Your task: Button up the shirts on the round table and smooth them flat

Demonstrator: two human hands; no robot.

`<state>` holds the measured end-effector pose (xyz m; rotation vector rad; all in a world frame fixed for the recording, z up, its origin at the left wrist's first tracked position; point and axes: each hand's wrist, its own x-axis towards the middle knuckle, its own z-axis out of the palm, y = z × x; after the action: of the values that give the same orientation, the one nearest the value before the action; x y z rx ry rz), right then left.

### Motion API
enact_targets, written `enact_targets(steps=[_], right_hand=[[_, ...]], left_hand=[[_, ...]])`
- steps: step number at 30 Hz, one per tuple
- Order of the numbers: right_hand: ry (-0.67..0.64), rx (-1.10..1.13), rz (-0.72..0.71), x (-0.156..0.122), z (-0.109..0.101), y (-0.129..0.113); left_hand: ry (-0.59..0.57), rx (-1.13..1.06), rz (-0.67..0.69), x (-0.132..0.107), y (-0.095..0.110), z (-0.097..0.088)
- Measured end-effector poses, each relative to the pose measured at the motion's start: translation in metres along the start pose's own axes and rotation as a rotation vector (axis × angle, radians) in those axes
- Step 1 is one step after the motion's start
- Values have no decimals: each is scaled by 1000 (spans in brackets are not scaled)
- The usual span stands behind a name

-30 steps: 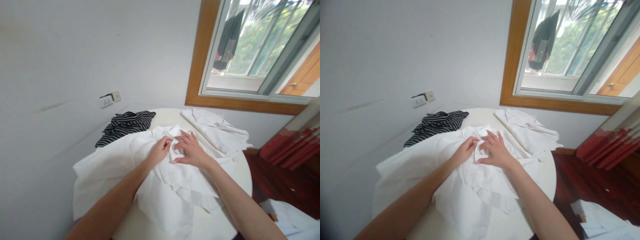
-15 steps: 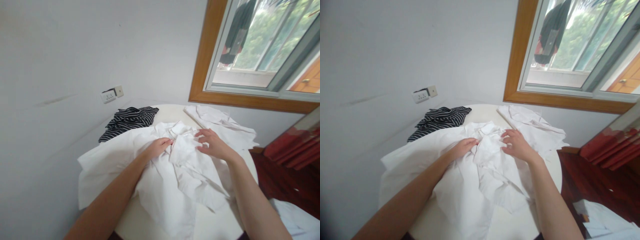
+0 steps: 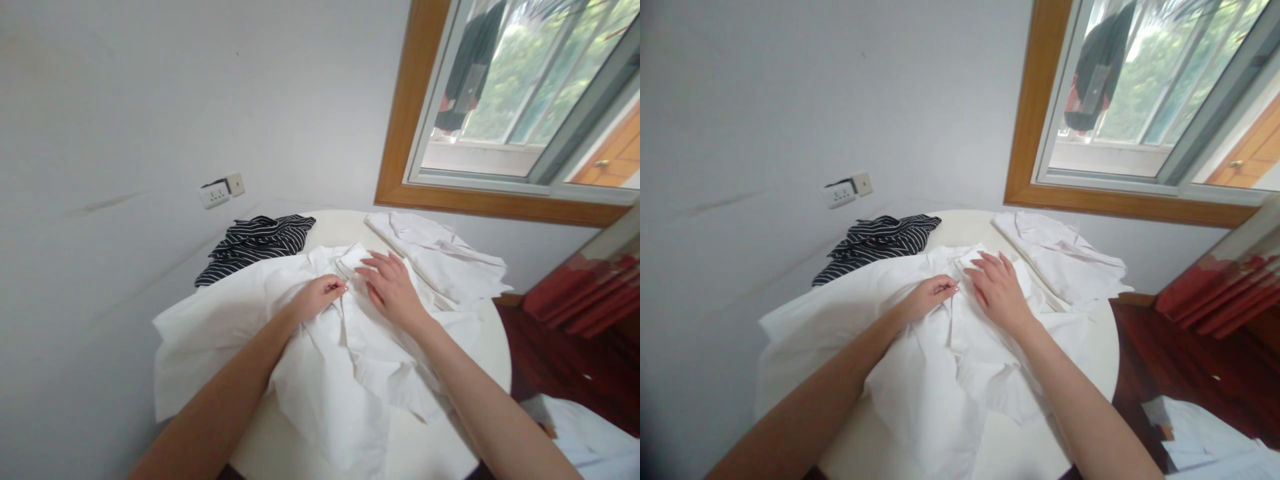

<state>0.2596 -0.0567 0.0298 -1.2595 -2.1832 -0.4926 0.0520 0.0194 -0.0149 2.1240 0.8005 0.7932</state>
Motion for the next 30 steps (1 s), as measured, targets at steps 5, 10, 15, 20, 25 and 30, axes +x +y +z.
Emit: enact_targets(steps=[5, 10, 15, 20, 25, 30], right_hand=[[-79, 87, -19, -4, 22, -15], [-82, 245, 60, -6, 30, -6], [-47, 366, 171, -9, 40, 1], [-35, 416, 206, -11, 47, 3], [-24, 439, 205, -11, 45, 1], [-37, 418, 127, -11, 35, -2]], left_hand=[[14, -23, 46, -1, 8, -2], [-13, -41, 66, -3, 13, -4], [14, 48, 185, -4, 20, 0], [90, 194, 219, -5, 27, 5], [157, 234, 173, -7, 25, 11], [215, 97, 87, -6, 20, 15]])
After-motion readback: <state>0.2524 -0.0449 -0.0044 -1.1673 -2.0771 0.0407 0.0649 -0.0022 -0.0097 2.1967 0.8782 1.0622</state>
